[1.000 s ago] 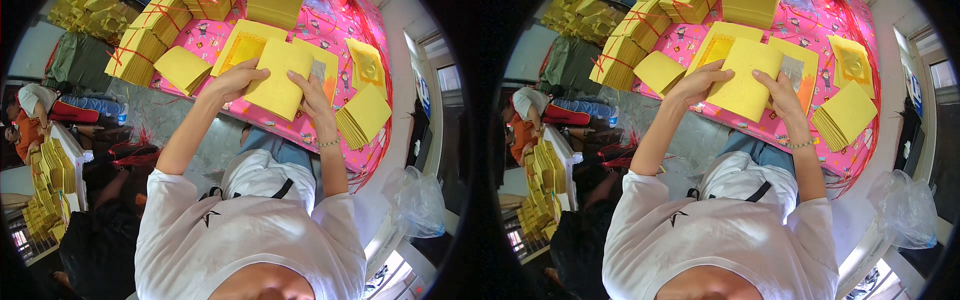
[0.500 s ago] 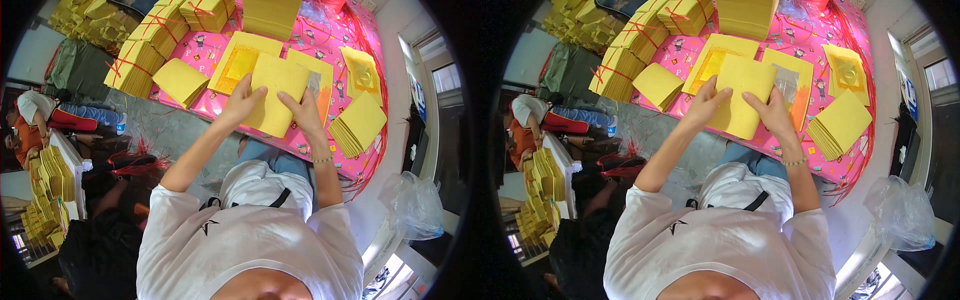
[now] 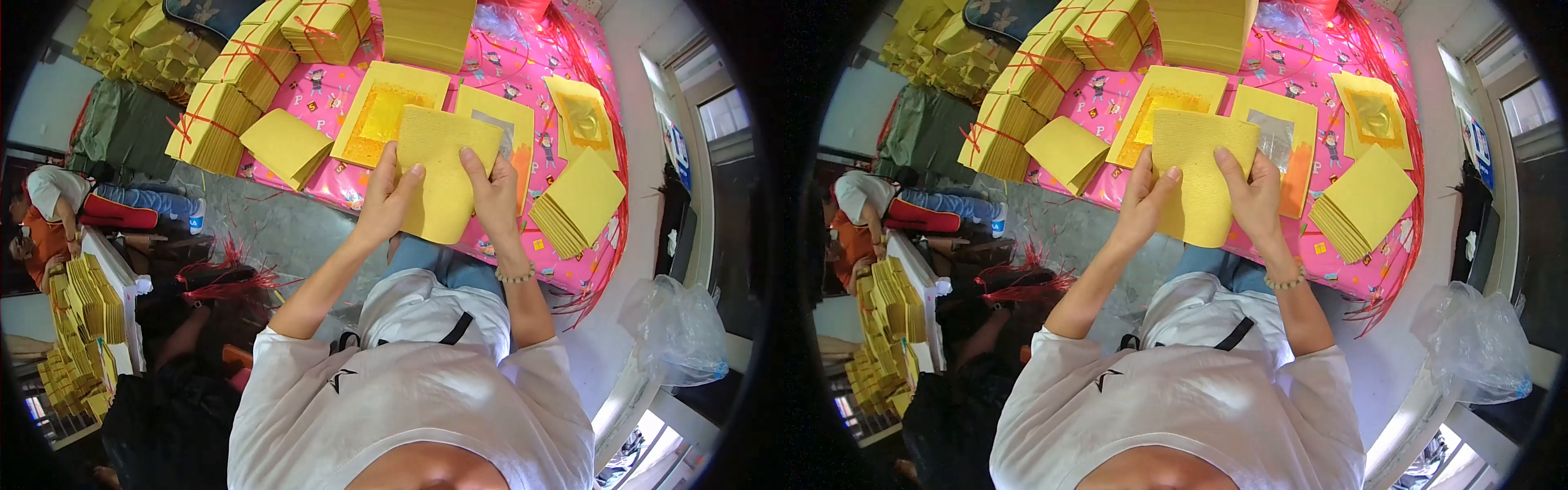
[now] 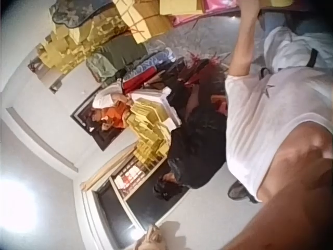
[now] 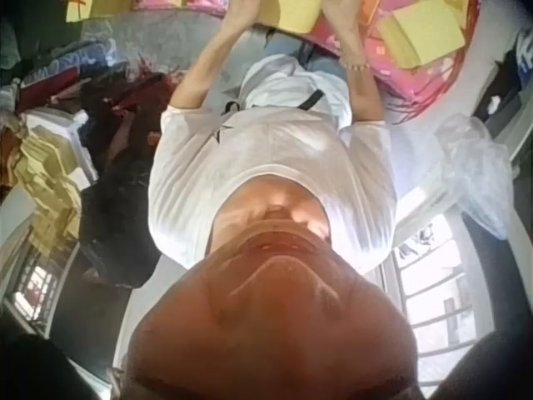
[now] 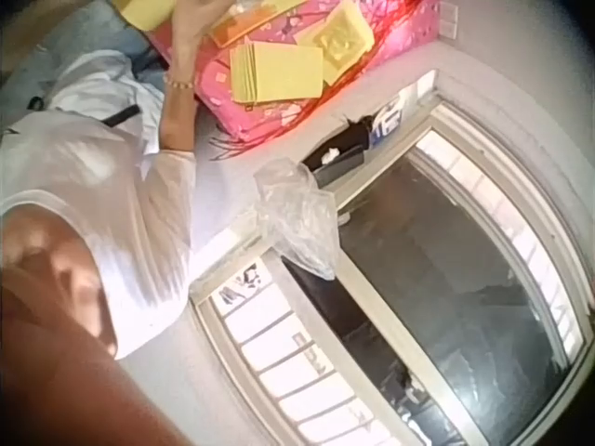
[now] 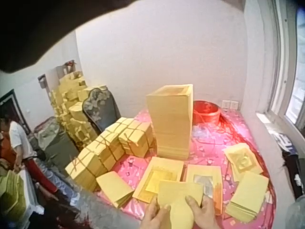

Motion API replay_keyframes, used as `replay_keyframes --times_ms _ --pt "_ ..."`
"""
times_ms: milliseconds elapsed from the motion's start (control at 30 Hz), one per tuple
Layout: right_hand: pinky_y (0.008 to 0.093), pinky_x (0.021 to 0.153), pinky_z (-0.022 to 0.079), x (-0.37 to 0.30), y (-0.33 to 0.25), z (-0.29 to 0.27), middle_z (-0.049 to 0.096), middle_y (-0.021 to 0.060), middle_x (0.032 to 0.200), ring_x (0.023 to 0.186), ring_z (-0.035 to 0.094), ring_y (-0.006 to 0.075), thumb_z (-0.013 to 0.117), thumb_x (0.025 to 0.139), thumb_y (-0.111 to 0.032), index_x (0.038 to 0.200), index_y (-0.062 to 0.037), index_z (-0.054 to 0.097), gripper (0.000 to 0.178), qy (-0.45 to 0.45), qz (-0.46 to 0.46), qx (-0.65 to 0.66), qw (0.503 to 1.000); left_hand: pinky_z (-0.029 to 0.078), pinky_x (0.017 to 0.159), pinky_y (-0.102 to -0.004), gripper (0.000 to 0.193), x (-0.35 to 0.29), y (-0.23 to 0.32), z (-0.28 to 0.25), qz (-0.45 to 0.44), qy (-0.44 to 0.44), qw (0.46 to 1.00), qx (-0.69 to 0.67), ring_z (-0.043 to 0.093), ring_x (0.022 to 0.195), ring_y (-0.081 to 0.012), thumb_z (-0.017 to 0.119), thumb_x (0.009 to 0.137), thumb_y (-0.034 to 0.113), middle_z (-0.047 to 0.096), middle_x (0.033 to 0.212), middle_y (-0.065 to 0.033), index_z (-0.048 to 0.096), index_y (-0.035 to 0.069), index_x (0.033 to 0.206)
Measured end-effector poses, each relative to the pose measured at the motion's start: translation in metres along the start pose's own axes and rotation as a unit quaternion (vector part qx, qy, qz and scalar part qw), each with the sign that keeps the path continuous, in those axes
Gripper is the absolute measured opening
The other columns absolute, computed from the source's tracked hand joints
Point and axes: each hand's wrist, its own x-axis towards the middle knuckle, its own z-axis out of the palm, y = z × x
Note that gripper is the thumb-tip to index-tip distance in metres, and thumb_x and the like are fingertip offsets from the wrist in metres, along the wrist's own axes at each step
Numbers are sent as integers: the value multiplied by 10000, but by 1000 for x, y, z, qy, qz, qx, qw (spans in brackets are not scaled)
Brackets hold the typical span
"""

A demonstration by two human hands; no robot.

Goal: Stacking sheets of yellow joss paper and silver foil on a table.

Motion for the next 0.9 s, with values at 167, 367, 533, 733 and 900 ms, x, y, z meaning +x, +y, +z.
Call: replay_keyframes --times_ms 167,367,533,733,900 --pt "219 693 474 -2 1 3 649 40 914 817 579 62 534 938 -182 1070 14 596 244 -1 4 7 1000 405 888 -271 309 0 3 -10 -42 0 999 16 511 1025 -120 477 901 35 537 1111 -75 416 4 1202" --pt "207 699 453 -1 1 -2 643 30 919 813 560 46 504 956 -216 1057 19 608 276 13 2 11 1000 385 920 -273 346 -6 4 -8 -57 2 998 6 503 1071 -135 471 896 24 536 1148 -88 405 -1 1235" --pt "202 655 449 -10 4 -9 645 31 892 770 559 40 525 946 -234 1029 30 621 292 -23 64 -29 997 383 934 -281 365 -4 7 -12 -89 11 996 -2 501 1100 -149 461 899 16 532 1176 -98 390 -6 1256" --pt "197 601 444 -17 14 -14 655 19 819 693 558 35 557 929 -240 985 40 644 298 -45 90 -36 994 381 951 -283 369 -5 -1 -13 -111 9 992 -59 513 1114 -148 480 912 50 540 1210 -87 407 4 1271" --pt "195 590 447 -25 13 -14 661 27 825 688 572 42 568 923 -227 978 39 649 284 -80 130 -35 988 385 955 -291 392 -5 2 -16 -131 0 991 -42 508 1129 -156 482 912 60 532 1225 -93 397 1 1290"
